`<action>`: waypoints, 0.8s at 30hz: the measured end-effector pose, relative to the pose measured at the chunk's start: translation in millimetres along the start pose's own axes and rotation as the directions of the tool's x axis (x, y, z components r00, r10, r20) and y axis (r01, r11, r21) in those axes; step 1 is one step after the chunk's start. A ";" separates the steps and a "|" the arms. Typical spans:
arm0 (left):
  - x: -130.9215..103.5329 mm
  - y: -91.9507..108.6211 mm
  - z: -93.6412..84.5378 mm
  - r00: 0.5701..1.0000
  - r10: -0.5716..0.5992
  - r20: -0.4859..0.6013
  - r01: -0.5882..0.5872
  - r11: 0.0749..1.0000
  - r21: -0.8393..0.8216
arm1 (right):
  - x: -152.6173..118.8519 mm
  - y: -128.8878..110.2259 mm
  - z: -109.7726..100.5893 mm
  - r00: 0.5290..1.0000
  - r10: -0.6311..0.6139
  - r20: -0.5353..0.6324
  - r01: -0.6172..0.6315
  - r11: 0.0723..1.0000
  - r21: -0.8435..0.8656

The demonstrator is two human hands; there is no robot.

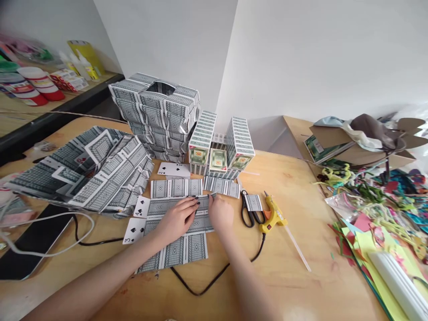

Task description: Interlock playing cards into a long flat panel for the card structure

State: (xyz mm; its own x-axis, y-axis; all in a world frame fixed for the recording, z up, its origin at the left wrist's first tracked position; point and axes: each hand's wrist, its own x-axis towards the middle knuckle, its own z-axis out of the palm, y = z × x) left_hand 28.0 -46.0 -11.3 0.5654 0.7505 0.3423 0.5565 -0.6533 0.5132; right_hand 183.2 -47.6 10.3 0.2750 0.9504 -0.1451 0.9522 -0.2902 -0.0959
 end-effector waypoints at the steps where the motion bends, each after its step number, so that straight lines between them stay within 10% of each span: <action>1: 0.2 -0.2 -0.1 1.000 0.000 0.000 0.000 1.000 -0.002 | -0.6 -0.7 -0.8 1.000 -0.005 0.005 0.005 1.000 0.023; 12: 1.1 0.2 -3.3 1.000 0.009 0.006 -0.009 1.000 0.030 | -43.9 -5.7 0.8 0.962 -0.236 -0.135 0.272 0.843 0.465; 17: 0.1 3.9 -3.5 0.999 0.027 0.043 -0.033 0.989 0.142 | -73.1 -7.8 20.3 0.947 -0.172 -0.272 0.284 0.842 0.459; 24: -10.1 32.9 -2.0 0.976 -0.104 0.190 0.029 0.932 0.361 | -51.2 11.0 7.2 0.970 -0.184 -0.162 0.235 0.884 0.404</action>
State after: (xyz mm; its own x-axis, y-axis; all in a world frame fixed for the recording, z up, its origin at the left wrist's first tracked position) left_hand 39.4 -75.0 3.7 0.6097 0.7818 0.1308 0.7551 -0.6230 0.2041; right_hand 178.7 -100.3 9.6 0.1130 0.9929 0.0362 0.8527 -0.0782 -0.5165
